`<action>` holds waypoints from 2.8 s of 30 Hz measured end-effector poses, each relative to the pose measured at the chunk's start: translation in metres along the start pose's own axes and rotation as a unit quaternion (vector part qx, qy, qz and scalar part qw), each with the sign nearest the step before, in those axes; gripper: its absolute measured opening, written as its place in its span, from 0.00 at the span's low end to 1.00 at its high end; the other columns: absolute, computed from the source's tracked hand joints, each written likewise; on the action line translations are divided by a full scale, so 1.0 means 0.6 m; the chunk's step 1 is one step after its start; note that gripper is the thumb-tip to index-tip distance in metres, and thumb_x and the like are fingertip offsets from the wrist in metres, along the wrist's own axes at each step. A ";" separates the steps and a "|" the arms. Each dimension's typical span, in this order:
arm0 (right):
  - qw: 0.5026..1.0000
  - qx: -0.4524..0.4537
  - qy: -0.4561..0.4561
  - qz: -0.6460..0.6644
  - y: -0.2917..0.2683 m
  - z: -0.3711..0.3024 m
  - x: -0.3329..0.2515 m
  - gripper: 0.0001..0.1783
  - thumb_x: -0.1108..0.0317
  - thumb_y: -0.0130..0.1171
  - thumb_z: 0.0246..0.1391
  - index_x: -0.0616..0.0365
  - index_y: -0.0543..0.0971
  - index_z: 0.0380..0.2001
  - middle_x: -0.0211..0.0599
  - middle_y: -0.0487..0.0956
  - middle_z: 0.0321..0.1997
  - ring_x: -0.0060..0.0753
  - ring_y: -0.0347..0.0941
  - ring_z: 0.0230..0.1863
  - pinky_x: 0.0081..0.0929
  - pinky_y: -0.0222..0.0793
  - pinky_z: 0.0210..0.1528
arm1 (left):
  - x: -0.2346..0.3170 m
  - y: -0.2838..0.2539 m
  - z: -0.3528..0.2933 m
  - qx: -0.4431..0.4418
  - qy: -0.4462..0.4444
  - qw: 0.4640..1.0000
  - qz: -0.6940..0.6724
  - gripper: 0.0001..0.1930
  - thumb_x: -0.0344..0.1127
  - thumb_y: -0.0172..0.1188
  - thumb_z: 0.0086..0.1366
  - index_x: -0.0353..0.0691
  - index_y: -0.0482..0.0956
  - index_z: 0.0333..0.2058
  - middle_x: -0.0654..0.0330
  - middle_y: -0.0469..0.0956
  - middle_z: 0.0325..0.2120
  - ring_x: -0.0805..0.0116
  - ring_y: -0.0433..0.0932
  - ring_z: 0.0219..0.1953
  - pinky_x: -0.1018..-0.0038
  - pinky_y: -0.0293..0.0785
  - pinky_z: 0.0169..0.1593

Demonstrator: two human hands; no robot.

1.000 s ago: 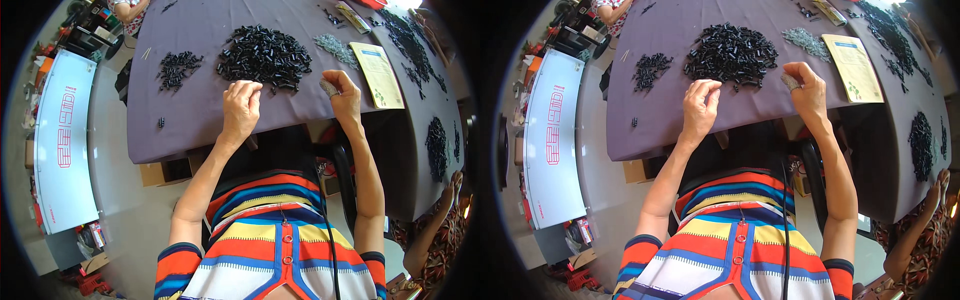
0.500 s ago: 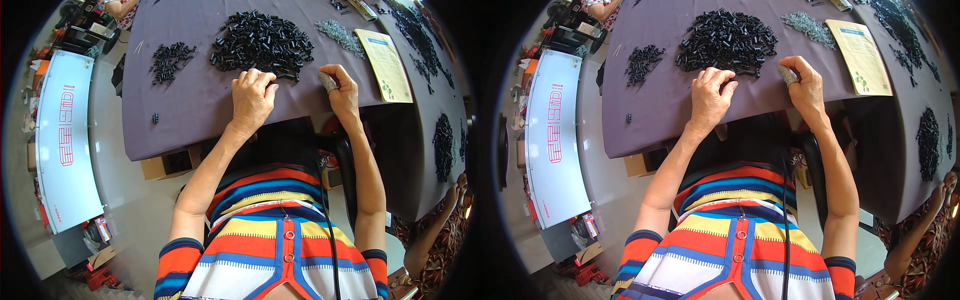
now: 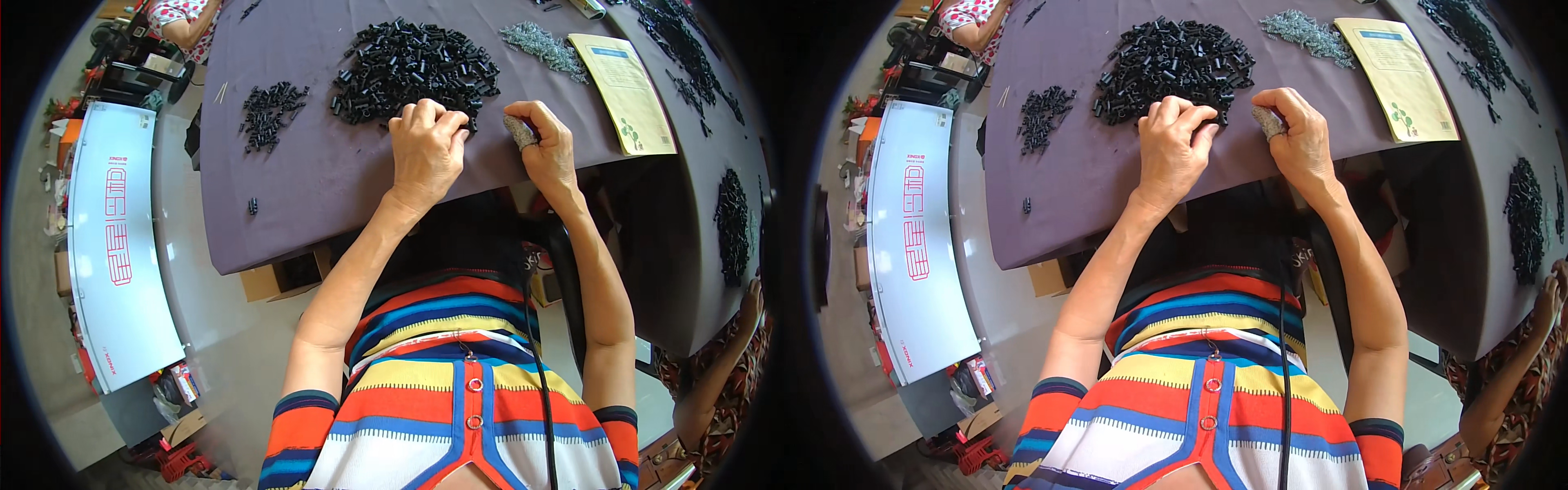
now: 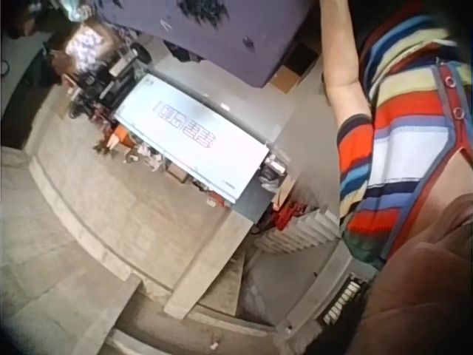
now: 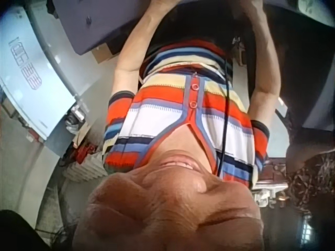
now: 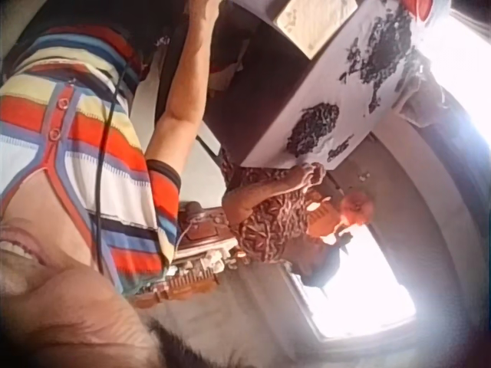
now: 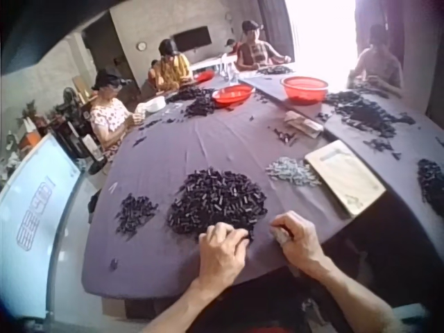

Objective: The person assembles small plastic components together by hand and sorts the plastic pieces into piles on the table.

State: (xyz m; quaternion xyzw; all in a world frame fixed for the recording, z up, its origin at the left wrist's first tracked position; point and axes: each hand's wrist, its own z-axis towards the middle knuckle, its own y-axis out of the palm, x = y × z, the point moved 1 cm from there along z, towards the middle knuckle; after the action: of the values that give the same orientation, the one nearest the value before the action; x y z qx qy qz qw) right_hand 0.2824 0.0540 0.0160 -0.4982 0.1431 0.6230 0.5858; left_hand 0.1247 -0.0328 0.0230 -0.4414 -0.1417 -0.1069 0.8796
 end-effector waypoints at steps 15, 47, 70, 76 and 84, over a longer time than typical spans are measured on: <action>0.999 0.003 -0.025 -0.020 -0.003 0.002 -0.002 0.16 0.86 0.51 0.40 0.61 0.75 0.35 0.42 0.76 0.34 0.46 0.75 0.37 0.29 0.70 0.41 | 0.028 0.008 0.004 0.028 -0.030 0.996 0.083 0.06 0.39 0.66 0.51 0.49 0.78 0.26 0.68 0.72 0.25 0.64 0.71 0.33 0.65 0.59 0.35; 0.980 -0.122 0.059 0.144 0.029 -0.028 -0.079 0.21 0.90 0.47 0.37 0.62 0.74 0.37 0.40 0.76 0.33 0.32 0.73 0.36 0.24 0.67 0.40 | 0.032 -0.061 -0.047 0.024 -0.308 0.769 -0.559 0.03 0.22 0.62 0.58 0.34 0.76 0.31 0.65 0.78 0.25 0.82 0.75 0.28 0.84 0.74 0.35; 0.988 -0.131 -0.026 0.075 0.043 -0.028 -0.100 0.18 0.89 0.52 0.35 0.62 0.76 0.33 0.41 0.75 0.31 0.42 0.74 0.33 0.27 0.68 0.35 | 0.007 -0.059 -0.079 -0.025 -0.322 0.767 -0.554 0.06 0.22 0.60 0.59 0.34 0.79 0.36 0.65 0.78 0.28 0.80 0.76 0.30 0.83 0.75 0.37; 0.983 -0.166 0.006 0.078 0.041 -0.028 -0.108 0.13 0.86 0.56 0.40 0.63 0.76 0.32 0.37 0.76 0.28 0.34 0.74 0.31 0.25 0.68 0.34 | 0.000 -0.061 -0.088 -0.038 -0.317 0.757 -0.570 0.07 0.22 0.59 0.60 0.34 0.79 0.37 0.65 0.78 0.29 0.80 0.76 0.30 0.83 0.74 0.38; 0.952 -0.195 0.094 0.216 0.055 -0.045 -0.105 0.07 0.86 0.60 0.43 0.64 0.75 0.25 0.31 0.76 0.29 0.20 0.72 0.32 0.18 0.67 0.34 | -0.007 -0.065 -0.115 -0.052 -0.307 0.733 -0.604 0.06 0.25 0.58 0.62 0.34 0.78 0.38 0.62 0.79 0.28 0.77 0.76 0.29 0.81 0.74 0.36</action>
State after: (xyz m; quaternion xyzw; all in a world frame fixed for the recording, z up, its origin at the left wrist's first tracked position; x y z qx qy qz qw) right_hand 0.2542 -0.0129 0.0397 -0.6159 0.1774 0.7008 0.3131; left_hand 0.1193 -0.1111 0.0116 -0.3166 -0.6352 -0.4818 0.5140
